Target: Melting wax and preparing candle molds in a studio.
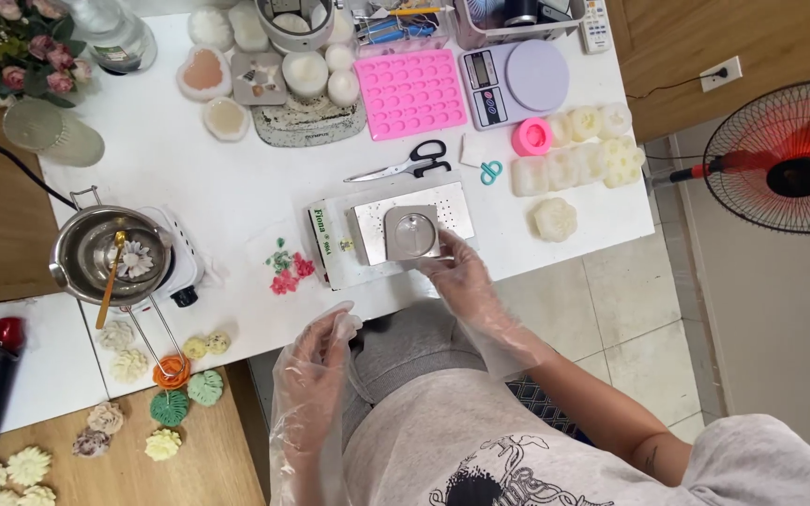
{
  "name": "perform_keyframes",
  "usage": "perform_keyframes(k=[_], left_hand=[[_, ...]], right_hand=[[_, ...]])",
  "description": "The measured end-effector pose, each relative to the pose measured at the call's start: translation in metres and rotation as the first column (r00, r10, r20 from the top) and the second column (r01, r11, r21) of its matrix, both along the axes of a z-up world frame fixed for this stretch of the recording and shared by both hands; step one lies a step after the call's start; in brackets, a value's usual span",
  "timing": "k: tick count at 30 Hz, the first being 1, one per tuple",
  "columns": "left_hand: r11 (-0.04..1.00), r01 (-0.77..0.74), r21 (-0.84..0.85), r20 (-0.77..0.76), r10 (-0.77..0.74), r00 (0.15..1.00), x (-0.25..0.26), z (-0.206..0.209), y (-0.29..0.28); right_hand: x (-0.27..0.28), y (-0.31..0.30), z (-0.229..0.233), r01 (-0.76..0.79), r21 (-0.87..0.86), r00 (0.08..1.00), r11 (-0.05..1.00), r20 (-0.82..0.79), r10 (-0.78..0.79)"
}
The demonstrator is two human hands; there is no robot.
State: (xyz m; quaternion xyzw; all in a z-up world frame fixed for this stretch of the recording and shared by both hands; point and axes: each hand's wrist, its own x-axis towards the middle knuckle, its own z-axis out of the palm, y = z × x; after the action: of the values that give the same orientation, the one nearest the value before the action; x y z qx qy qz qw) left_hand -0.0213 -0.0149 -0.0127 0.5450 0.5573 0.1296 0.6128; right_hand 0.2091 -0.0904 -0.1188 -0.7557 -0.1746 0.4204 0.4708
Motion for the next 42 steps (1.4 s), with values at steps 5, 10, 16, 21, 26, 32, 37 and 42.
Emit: perform_keyframes(k=[5, 10, 16, 21, 26, 32, 37, 42], left_hand=[[0.984, 0.036, 0.172, 0.017, -0.04, 0.999, -0.008, -0.009, 0.001], [0.975, 0.073, 0.209, 0.038, -0.082, 0.996, -0.001, -0.003, 0.004], [0.983, 0.01, 0.184, 0.065, -0.023, 0.998, 0.0, -0.01, -0.002], [0.968, -0.024, 0.251, 0.032, 0.016, 0.999, -0.004, -0.016, -0.004], [0.924, -0.009, 0.382, 0.026, -0.001, 1.0, -0.015, -0.03, -0.01], [0.947, -0.216, 0.237, 0.218, 0.165, 0.962, -0.033, -0.033, -0.029], [0.92, -0.195, 0.341, 0.047, 0.19, 0.981, -0.061, -0.052, -0.046], [0.991, -0.118, 0.067, -0.032, 0.12, 0.992, -0.08, -0.05, -0.048]], right_hand=[[0.022, 0.004, 0.009, -0.257, -0.091, 0.941, 0.962, 0.202, 0.271], [0.01, 0.025, 0.02, -0.293, -0.167, 0.885, 0.941, 0.326, 0.333], [0.014, 0.027, 0.05, -0.409, -0.28, 0.701, 0.868, 0.513, 0.496], [0.018, 0.029, 0.076, -0.416, -0.478, 0.526, 0.774, 0.567, 0.633], [0.025, 0.025, 0.071, -0.376, -0.284, 0.619, 0.882, 0.632, 0.467], [0.094, -0.094, -0.092, -0.424, -0.851, 0.187, 0.309, 0.252, 0.95], [0.132, -0.12, -0.151, -0.472, -0.813, 0.045, 0.342, 0.365, 0.93], [0.125, -0.055, 0.014, -0.509, -0.752, 0.596, 0.419, 0.043, 0.802]])
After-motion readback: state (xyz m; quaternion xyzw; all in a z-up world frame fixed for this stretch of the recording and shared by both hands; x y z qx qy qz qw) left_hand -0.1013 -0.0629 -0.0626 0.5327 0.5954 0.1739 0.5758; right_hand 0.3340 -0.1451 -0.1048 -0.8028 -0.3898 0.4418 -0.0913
